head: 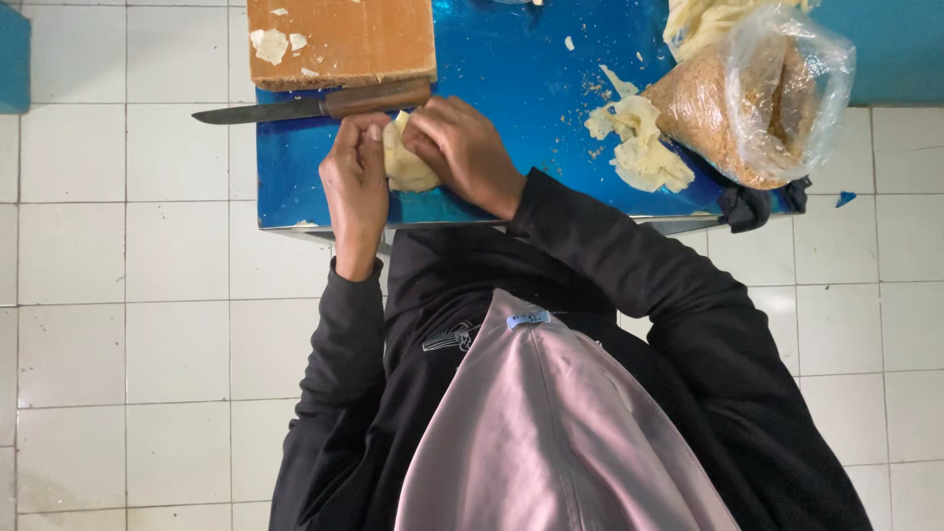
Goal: The person takes thin pale dough sheets from a blue work table, places a portion of brown filling taken from a large open plastic bag onto a sheet, and folds the sheet over the filling by hand, setting the finished wrap aside and repeating with more sheets.
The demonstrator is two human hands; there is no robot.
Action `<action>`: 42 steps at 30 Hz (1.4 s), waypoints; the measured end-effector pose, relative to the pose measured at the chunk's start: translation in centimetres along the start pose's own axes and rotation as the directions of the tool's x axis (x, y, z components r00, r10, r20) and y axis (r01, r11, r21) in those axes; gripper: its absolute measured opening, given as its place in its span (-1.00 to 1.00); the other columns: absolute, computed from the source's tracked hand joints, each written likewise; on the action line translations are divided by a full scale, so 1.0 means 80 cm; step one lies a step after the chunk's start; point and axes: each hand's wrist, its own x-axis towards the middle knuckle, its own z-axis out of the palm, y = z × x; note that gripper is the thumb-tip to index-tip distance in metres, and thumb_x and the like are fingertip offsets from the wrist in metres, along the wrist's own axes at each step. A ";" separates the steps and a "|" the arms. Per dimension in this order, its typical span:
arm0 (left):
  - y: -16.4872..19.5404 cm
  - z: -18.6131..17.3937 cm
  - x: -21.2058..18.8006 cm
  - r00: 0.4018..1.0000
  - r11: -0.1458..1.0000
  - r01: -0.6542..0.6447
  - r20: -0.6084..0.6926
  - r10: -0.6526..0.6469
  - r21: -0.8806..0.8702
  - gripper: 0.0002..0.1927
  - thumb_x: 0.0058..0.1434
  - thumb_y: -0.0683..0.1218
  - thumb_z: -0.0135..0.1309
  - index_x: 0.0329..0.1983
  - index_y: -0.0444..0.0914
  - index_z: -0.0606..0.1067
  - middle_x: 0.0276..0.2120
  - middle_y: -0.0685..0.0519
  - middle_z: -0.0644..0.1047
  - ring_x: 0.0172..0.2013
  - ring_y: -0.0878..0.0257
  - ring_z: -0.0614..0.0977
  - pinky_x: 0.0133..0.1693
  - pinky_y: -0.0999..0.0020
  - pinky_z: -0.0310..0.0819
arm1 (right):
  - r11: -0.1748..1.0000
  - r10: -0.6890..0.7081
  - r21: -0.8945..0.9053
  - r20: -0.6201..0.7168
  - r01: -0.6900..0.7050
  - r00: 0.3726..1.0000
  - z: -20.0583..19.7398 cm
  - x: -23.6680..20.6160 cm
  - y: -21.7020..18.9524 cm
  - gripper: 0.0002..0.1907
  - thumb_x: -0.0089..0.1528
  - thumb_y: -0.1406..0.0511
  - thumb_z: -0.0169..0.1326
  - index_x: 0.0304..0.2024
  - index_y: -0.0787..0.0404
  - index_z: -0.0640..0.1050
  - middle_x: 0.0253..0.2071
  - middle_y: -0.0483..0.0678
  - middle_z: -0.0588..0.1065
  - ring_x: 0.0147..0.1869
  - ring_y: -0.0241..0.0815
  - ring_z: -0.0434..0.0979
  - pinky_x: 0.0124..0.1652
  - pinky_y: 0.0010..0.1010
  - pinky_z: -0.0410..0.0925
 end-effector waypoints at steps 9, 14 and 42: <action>-0.003 -0.004 -0.004 0.983 0.891 0.088 0.182 -0.007 -0.445 -0.56 0.38 -0.39 0.06 0.28 -0.39 0.26 -0.15 0.03 0.52 -0.15 0.43 0.54 -0.14 0.57 0.44 | 0.979 0.137 0.152 -0.002 -0.135 0.991 0.009 -0.005 0.023 -0.79 0.33 0.23 0.22 -0.22 0.24 0.54 -0.30 -0.07 0.48 -0.18 -0.15 0.49 -0.20 -0.35 0.36; 0.010 -0.006 -0.002 0.982 0.904 0.125 0.182 -0.053 -0.409 -0.55 0.36 -0.42 -0.05 0.29 -0.38 0.24 -0.11 -0.05 0.56 -0.14 0.37 0.61 -0.12 0.52 0.54 | 0.557 0.447 0.661 0.271 -0.503 0.852 -0.009 -0.019 0.091 -0.87 0.42 0.23 0.12 -0.12 0.16 0.53 -0.24 -0.21 0.51 -0.15 -0.37 0.53 -0.13 -0.49 0.43; 0.047 0.083 -0.041 0.785 0.653 -0.614 0.422 0.453 0.443 -0.60 0.29 -0.13 0.19 0.19 -0.21 0.48 0.19 0.07 0.45 0.26 0.12 0.39 0.21 0.06 0.18 | 0.905 0.136 -0.421 0.147 -0.062 0.980 -0.214 -0.078 0.104 -0.91 0.42 0.38 0.24 -0.07 0.06 0.69 -0.20 -0.11 0.50 -0.03 -0.14 0.46 0.03 -0.32 0.36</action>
